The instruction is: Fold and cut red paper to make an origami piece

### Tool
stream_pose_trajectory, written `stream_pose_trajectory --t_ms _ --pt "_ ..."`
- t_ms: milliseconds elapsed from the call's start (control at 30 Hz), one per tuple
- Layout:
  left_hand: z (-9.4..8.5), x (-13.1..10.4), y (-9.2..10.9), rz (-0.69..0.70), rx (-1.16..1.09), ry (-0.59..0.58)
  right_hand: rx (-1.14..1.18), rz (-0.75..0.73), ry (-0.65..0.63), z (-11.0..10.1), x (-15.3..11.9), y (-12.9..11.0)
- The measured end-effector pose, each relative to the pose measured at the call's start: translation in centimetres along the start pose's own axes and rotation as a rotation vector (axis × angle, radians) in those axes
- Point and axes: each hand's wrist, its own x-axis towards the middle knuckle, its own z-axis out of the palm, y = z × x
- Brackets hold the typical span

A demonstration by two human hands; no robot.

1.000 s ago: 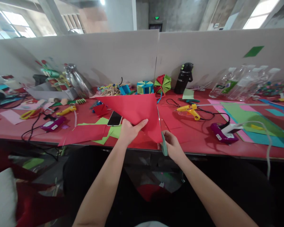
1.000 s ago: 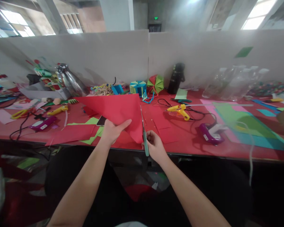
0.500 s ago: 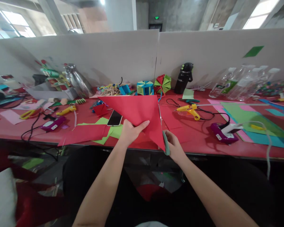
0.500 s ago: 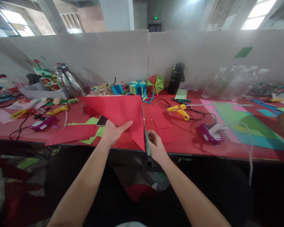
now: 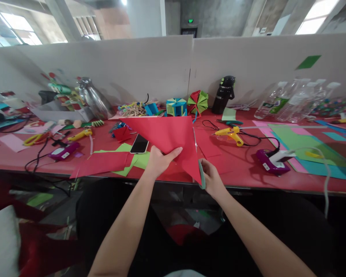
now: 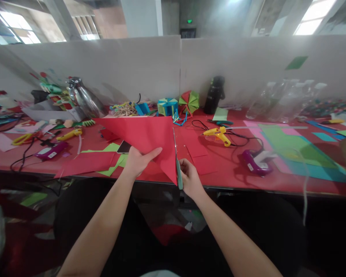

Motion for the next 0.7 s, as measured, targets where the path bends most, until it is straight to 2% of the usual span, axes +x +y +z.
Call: stream_pose_trajectory --t_ms 700 --pt "-0.21 0.05 -0.05 -0.018 0.021 -0.010 -0.035 -0.034 -0.020 -0.11 0.17 -0.78"
